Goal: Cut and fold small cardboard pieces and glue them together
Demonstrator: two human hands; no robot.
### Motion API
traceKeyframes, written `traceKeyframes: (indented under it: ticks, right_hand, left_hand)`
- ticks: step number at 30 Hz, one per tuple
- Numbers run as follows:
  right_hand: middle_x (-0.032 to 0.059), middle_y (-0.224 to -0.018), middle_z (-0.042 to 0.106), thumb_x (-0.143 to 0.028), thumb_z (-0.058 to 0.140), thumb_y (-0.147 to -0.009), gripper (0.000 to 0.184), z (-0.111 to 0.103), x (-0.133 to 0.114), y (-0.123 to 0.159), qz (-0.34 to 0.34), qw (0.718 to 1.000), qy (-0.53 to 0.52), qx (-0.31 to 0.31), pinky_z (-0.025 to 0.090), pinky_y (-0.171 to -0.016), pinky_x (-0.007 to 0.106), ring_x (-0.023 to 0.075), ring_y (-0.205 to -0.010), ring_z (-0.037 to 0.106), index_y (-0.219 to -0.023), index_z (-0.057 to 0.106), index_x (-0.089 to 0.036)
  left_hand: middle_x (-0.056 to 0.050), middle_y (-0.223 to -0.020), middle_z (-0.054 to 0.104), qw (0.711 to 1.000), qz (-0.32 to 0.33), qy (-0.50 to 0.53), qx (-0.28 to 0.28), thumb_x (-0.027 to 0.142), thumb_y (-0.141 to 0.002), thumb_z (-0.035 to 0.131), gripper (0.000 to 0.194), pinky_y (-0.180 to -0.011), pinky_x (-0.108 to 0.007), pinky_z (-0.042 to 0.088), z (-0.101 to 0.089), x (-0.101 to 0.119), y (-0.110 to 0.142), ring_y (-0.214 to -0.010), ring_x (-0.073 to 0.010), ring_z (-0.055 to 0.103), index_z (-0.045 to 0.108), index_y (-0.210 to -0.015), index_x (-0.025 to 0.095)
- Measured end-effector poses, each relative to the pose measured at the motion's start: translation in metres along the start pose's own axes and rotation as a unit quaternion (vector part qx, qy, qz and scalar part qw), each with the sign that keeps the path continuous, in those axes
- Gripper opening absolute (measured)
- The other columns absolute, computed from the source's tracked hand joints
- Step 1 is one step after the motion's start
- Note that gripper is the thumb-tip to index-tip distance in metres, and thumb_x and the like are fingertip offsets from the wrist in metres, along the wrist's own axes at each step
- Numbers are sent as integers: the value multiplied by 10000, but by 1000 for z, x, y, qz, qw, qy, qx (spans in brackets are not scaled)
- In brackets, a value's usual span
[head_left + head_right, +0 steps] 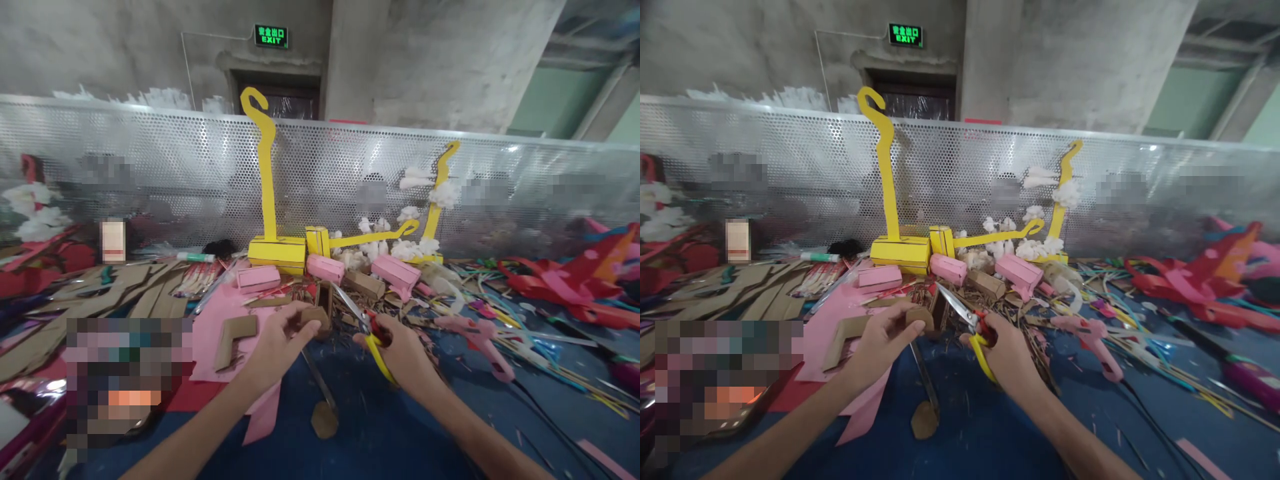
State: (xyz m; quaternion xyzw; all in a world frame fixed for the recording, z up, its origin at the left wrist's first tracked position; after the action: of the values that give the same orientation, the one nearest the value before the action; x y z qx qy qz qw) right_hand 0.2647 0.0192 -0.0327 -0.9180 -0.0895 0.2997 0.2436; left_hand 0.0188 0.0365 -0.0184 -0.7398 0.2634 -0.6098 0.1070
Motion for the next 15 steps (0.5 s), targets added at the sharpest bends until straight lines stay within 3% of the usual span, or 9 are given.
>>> traceKeyframes:
  ticks: [3,5,9,15]
  right_hand:
    - [53,-772,669,-383,603,-843,192,0,15,-6,-7,999,34,-5,436,-619,282,205,-670,589,-842,608,-191]
    - [86,-859,698,-366,542,-874,217,1,23,-9,-11,999,39,-13,461,-685,311,236,-753,627,-916,638,-177]
    - [82,-802,716,-437,480,-938,325,2,32,-10,-8,998,55,-33,459,-680,322,245,-736,641,-867,671,-183]
    - [103,-853,742,-387,482,-951,319,6,35,-11,4,994,99,-34,463,-724,329,258,-785,682,-878,712,-178]
  left_hand:
    - [-61,-991,721,998,-18,-40,38,322,-900,639,242,-798,-326,540,-9,-6,-6,-895,-200,667,655,-1079,159]
    - [-53,-991,725,996,-18,-66,56,313,-899,632,231,-816,-334,542,-13,-9,-9,-902,-200,670,661,-1072,164]
    - [-64,-1087,721,995,-13,-74,63,311,-901,620,252,-907,-369,540,-15,-11,-10,-998,-212,676,651,-1114,180]
    - [-61,-1066,712,998,-13,-59,28,281,-889,628,296,-812,-340,570,-10,-14,-7,-920,-191,696,585,-1169,196]
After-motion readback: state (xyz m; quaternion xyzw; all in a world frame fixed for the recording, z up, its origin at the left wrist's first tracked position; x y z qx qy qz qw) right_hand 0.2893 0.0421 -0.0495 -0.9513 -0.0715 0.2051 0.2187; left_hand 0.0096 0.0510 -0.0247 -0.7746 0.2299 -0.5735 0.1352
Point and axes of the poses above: each hand's wrist, its own y-axis away from the middle knuckle, its own z-axis out of the palm, x = y × z, the point moved 1 cm from there along -y, towards the middle knuckle
